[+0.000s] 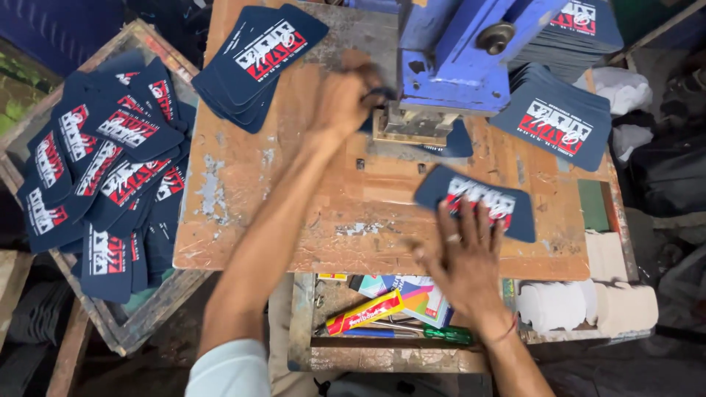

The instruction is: The person processes dark blue rectangular matte pads by feeding them through a blue mechanical press on a wooden workbench. They pick up pads from a pile on the left, run them through the machine, and stack the finished items on the right side of the table.

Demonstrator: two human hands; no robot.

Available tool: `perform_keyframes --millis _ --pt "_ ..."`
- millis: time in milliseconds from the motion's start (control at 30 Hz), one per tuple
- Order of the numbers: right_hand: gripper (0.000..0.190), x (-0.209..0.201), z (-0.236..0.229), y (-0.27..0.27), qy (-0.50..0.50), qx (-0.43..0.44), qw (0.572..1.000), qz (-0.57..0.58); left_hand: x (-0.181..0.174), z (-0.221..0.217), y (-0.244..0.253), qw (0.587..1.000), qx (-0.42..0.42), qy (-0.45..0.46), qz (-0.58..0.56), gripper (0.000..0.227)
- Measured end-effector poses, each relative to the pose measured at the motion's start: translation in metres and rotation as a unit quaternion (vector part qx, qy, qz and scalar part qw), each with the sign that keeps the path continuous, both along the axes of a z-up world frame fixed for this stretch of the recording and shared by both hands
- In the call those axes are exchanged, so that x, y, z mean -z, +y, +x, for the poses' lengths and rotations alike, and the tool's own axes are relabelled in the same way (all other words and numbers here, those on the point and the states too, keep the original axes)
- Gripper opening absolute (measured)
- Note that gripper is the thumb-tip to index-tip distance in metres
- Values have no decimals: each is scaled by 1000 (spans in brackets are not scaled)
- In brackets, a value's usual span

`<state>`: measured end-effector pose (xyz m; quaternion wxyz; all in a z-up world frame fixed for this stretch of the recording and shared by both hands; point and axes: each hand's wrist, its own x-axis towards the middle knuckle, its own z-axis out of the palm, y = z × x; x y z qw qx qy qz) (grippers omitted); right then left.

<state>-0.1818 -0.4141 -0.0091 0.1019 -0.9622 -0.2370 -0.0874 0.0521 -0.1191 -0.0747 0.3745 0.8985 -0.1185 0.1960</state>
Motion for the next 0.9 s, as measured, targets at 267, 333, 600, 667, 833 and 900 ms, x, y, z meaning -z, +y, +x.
perform_keyframes --millis 267,333,600,667,833,900 --pt "84 -4 92 70 61 -25 998 -7 -78 -53 82 976 -147 -154 -35 16" --pt "80 -4 84 97 57 -100 993 -30 -78 -60 107 948 -165 -267 -49 15" --pt "76 -15 60 120 38 -84 996 12 -97 -73 124 949 -143 -255 -121 14" --pt "75 -16 49 102 35 -99 994 25 -105 -75 123 947 -115 -269 -132 14" --pt "69 -32 19 31 17 -157 983 93 -110 -79 117 948 -103 -225 -199 11" --pt "61 -34 65 -25 4 -104 988 117 -103 -74 122 945 -101 -242 -198 11"
